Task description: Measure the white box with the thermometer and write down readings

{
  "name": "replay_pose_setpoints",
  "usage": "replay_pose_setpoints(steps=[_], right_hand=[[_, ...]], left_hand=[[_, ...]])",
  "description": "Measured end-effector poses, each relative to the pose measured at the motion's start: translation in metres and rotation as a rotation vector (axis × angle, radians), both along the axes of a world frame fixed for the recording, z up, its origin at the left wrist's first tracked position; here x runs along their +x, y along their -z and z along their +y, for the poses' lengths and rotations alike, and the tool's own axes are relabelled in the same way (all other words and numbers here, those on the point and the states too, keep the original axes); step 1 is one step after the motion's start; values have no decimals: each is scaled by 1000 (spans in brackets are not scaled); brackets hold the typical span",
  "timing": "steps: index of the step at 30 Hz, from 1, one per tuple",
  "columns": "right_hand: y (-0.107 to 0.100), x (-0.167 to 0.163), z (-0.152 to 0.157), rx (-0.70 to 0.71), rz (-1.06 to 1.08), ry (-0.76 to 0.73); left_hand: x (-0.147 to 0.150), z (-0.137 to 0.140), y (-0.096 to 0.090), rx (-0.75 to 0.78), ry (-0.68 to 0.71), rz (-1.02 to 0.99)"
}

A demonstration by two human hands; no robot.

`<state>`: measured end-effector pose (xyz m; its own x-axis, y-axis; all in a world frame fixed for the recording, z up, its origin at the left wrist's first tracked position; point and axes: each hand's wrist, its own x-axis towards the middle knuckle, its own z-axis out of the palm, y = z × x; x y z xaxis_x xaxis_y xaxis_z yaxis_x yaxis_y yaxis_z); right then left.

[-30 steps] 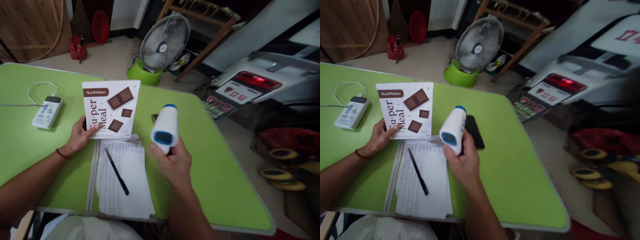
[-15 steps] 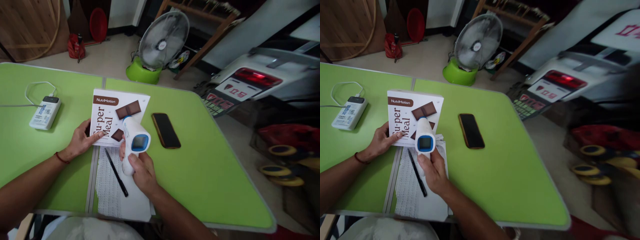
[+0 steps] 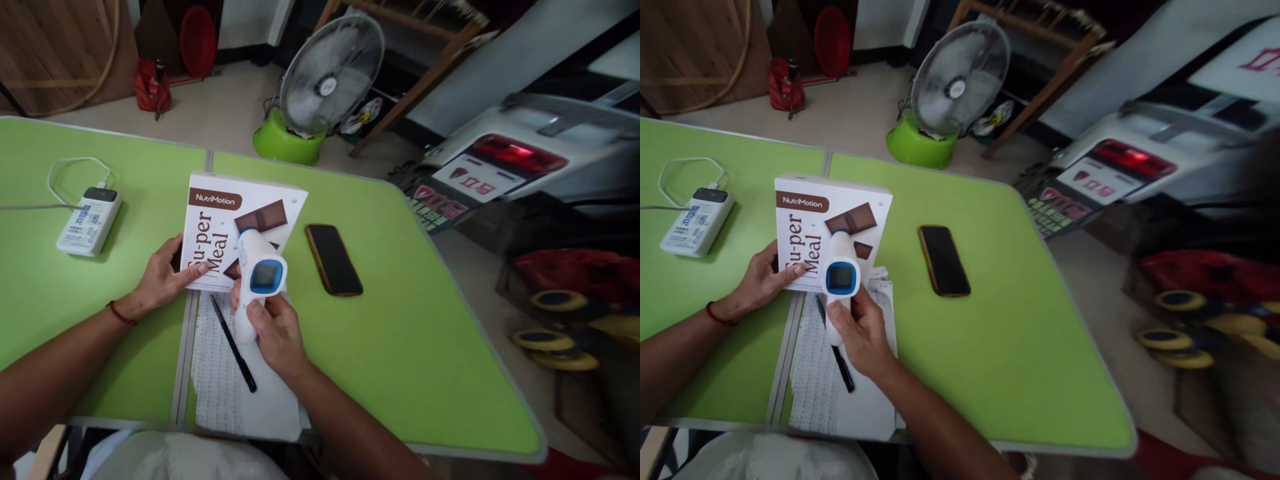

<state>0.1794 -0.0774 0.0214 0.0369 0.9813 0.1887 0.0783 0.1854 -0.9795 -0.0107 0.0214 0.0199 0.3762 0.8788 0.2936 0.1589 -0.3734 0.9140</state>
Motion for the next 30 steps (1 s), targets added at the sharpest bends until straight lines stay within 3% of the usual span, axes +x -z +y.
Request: replay_pose_setpoints(steps=[5, 30], right_hand=[[-2, -1, -1, -98, 176, -9], [1, 1, -3, -137, 246, -11]], left_hand=[[0, 1, 1, -8, 9, -19], [-1, 1, -1, -32, -28, 31]])
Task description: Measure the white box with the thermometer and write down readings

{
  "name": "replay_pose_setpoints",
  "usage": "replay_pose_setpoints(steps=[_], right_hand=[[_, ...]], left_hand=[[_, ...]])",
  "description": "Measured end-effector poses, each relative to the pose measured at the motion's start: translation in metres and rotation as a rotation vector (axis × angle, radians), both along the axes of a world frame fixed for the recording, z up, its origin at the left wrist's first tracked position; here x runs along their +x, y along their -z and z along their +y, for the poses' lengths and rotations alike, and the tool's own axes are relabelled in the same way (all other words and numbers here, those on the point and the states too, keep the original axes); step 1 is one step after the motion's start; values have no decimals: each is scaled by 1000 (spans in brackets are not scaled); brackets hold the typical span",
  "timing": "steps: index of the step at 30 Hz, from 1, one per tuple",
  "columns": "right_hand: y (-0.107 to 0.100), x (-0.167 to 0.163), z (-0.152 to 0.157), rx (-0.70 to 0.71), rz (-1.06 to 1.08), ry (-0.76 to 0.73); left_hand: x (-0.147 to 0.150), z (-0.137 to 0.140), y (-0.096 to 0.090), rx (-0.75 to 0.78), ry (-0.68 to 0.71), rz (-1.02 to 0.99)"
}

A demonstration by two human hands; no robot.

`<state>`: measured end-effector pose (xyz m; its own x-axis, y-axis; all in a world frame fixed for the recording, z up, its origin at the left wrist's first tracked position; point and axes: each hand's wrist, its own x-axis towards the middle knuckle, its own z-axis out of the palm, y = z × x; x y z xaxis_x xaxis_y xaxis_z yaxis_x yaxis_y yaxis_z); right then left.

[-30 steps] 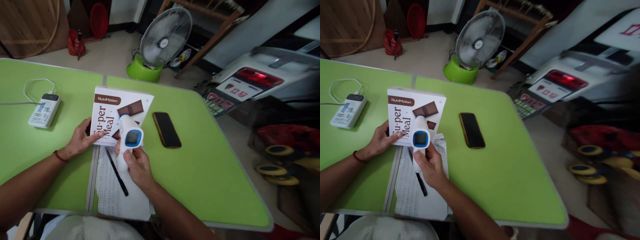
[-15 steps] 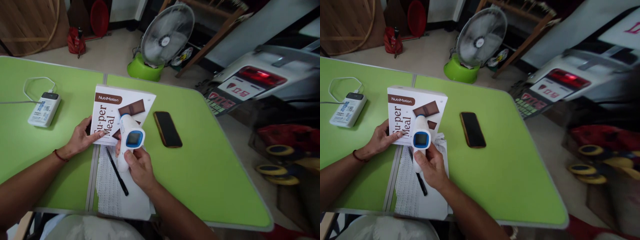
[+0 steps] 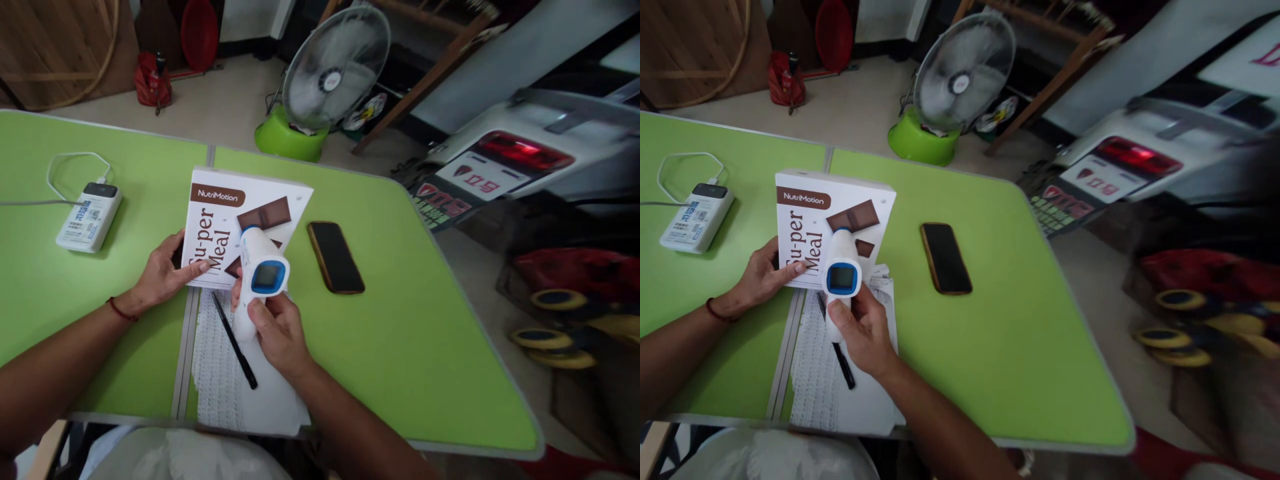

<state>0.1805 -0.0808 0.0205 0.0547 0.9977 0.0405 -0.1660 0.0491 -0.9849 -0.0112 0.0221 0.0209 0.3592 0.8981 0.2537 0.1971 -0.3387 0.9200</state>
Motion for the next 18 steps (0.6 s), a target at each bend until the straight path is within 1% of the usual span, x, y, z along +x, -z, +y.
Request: replay_pose_setpoints(steps=[5, 11, 18], right_hand=[[0, 0, 0, -16, -22, -8], [0, 1, 1, 10, -32, -2], [2, 1, -2, 26, -37, -19]], left_hand=[[-1, 1, 2, -11, 7, -9], [0, 1, 3, 1, 2, -7], [-1, 1, 1, -48, 32, -70]])
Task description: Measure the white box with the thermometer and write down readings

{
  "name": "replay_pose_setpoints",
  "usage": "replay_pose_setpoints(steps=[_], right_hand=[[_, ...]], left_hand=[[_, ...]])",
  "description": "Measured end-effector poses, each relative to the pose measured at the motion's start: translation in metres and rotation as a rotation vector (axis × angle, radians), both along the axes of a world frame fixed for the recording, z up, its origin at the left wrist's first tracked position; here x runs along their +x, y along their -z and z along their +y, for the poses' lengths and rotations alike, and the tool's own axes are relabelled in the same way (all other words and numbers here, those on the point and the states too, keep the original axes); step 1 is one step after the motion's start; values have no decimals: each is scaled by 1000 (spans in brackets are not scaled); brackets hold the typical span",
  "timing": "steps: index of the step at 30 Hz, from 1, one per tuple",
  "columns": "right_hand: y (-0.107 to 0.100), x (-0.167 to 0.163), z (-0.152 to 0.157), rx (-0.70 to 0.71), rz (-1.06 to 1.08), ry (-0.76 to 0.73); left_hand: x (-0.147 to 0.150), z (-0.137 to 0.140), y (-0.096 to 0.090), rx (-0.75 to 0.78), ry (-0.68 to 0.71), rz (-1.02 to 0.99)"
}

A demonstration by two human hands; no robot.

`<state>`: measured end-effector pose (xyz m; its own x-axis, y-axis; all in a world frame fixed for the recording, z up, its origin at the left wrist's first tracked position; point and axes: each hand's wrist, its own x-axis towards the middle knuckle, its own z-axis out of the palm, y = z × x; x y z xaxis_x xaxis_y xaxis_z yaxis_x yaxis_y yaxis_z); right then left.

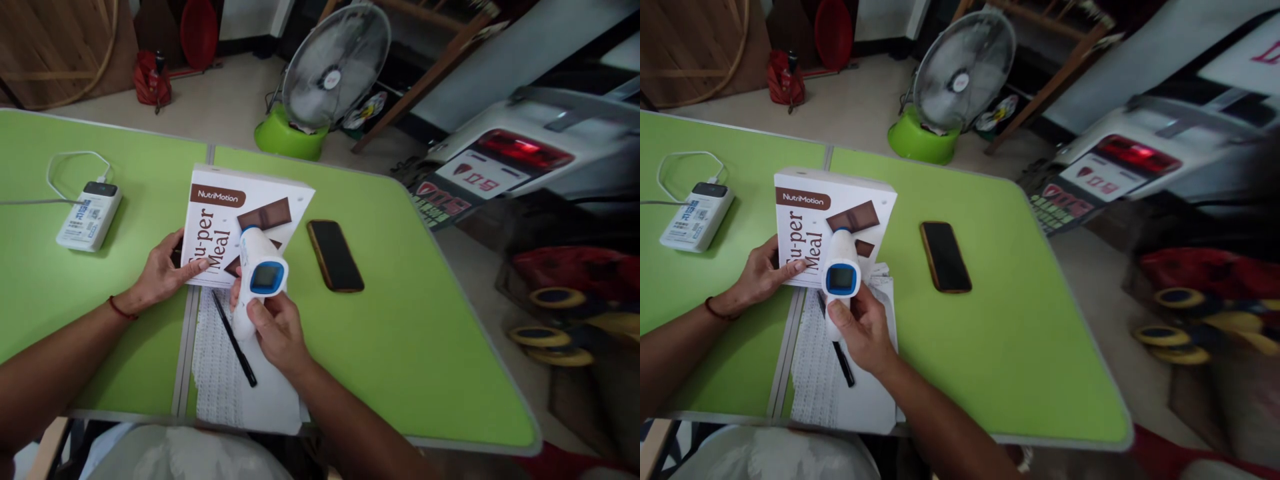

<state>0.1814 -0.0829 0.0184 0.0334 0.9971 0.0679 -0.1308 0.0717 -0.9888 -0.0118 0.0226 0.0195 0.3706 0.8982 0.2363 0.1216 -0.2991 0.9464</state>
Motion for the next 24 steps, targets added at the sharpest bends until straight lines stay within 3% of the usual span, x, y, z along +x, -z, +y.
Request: replay_pose_setpoints(steps=[6, 13, 19, 24], right_hand=[[-6, 10, 3, 0, -113, -37], [-18, 70, 15, -153, -577, -272], [-8, 100, 18, -151, -1086, -49], [12, 103, 20, -28, -1343, 82]], left_hand=[[-2, 3, 5, 47, -32, -19], [-5, 13, 18, 200, -189, 76], [-9, 25, 31, 343, -235, 194], [-6, 28, 30, 340, -189, 157]])
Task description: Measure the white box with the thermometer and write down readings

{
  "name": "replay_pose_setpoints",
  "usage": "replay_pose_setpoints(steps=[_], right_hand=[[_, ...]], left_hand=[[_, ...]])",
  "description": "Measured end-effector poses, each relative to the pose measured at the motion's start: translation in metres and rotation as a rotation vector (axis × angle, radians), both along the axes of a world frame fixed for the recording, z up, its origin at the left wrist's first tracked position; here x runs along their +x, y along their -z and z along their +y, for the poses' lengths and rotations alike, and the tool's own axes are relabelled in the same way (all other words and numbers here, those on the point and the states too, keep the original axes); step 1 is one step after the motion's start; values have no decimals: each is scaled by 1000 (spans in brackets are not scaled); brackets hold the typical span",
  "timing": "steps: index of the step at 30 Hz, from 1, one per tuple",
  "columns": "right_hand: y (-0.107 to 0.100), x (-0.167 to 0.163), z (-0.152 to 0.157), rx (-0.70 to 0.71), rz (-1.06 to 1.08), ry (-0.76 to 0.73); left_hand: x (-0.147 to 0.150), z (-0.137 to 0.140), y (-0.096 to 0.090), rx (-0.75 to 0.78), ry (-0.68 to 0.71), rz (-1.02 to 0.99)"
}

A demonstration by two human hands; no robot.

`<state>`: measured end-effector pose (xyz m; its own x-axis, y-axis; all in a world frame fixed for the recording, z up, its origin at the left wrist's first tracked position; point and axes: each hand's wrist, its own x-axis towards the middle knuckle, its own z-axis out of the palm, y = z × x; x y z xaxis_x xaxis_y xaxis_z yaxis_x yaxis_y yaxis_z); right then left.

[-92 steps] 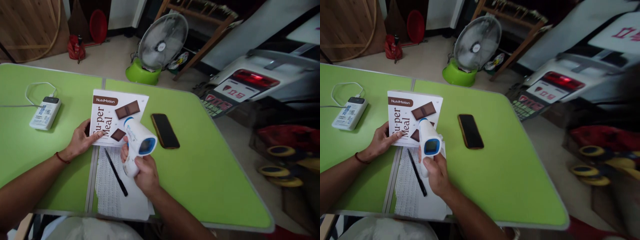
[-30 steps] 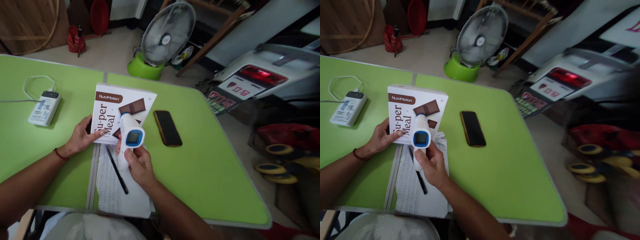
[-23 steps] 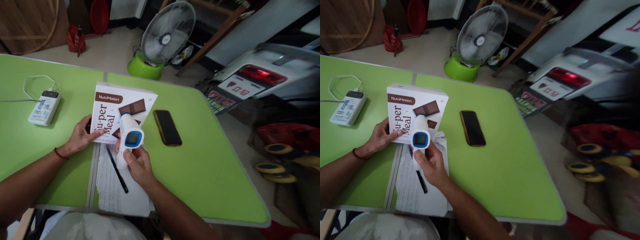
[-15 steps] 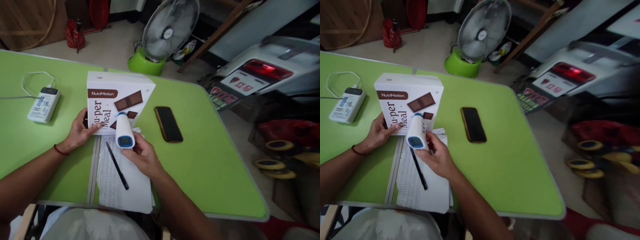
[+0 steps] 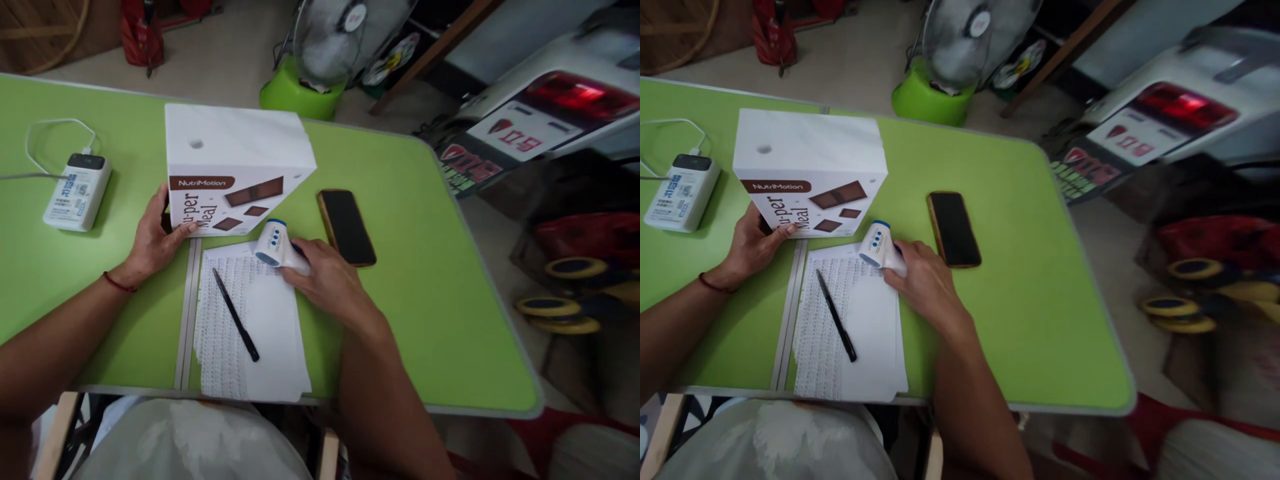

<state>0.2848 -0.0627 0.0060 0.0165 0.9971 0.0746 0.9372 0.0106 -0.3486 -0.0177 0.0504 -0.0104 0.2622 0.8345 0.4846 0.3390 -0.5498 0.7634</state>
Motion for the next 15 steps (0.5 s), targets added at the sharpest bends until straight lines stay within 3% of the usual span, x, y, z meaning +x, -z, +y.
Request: replay_pose_setpoints(steps=[5, 7, 9, 12, 15], right_hand=[[-2, -9, -2, 182, -79, -12], [-10, -20, -6, 319, -29, -19], [-18, -36, -12, 380, 113, -122], [-20, -61, -22, 179, 229, -348], [-15, -77, -26, 38, 218, -419]], left_hand=[[1, -5, -5, -32, -47, 4], [1, -7, -6, -13, -146, -1], [2, -10, -8, -60, -220, -58], [4, -18, -16, -182, -171, -102], [8, -31, -25, -222, -90, -67]])
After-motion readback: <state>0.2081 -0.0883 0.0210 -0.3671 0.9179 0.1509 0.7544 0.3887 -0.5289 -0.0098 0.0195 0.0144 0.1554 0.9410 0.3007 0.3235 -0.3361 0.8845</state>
